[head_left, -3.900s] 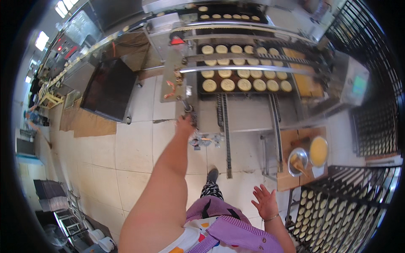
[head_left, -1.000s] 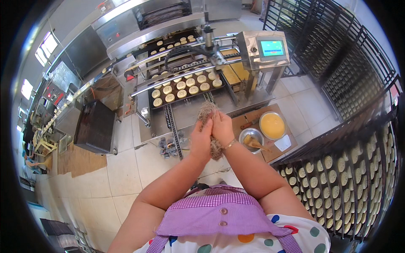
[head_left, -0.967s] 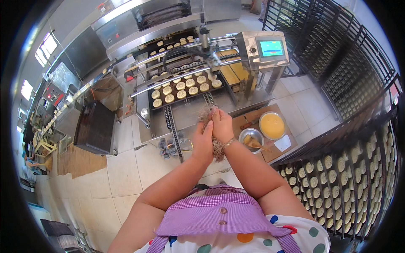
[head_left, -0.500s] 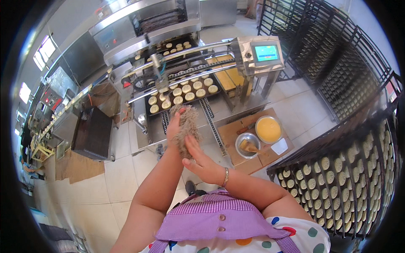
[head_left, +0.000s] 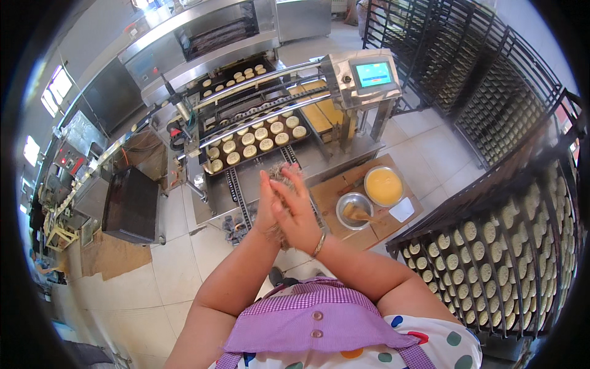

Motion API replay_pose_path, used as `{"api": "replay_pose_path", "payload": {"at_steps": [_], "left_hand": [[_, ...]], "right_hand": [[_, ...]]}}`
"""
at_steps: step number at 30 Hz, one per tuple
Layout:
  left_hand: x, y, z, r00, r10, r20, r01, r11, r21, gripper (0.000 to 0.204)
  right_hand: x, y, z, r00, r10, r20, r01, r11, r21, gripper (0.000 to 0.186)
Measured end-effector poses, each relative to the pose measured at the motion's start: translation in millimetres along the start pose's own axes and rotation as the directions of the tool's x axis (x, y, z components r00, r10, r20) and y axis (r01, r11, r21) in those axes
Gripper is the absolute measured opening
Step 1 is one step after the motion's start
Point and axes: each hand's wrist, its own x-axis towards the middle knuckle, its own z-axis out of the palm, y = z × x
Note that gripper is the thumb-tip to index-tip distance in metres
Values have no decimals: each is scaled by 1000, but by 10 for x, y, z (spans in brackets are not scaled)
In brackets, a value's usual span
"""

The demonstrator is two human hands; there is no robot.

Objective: The person takes a tray of pastries from a storage rack, applies a liquid coating to each pastry using a brush, and then returns the tray to the rack.

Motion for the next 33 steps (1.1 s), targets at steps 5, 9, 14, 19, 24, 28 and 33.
{"api": "replay_pose_path", "payload": {"at_steps": [5, 9, 14, 19, 24, 28, 33], "left_hand": [[-169, 29, 270, 983, -171, 61, 158, 972, 174, 71], [-267, -171, 430, 973, -202, 116, 153, 930, 335, 78], [-294, -85, 225, 931, -267, 250, 209, 949, 235, 82], [-57, 25, 233, 992, 94, -88, -63, 948, 311, 66], [-81, -230, -113, 997, -68, -21, 70, 995, 77, 44], [-258, -564, 180, 999, -10, -32, 17, 976, 217, 41], [-141, -512, 155, 968, 211, -139, -146, 916, 373, 35]], "right_hand": [[258, 256, -178, 999, 38, 4, -37, 998, -40, 32], [539, 626, -315, 947, 316, -64, -315, 949, 31, 24], [761, 955, -657, 818, 538, -202, -385, 774, 502, 31], [295, 500, -325, 905, 391, -166, -320, 885, 339, 54], [-61, 563, -53, 960, 266, 88, -280, 923, 263, 64], [87, 1013, -131, 812, 583, 12, -492, 675, 550, 69], [101, 451, -188, 758, 581, 296, -544, 313, 779, 76]]}}
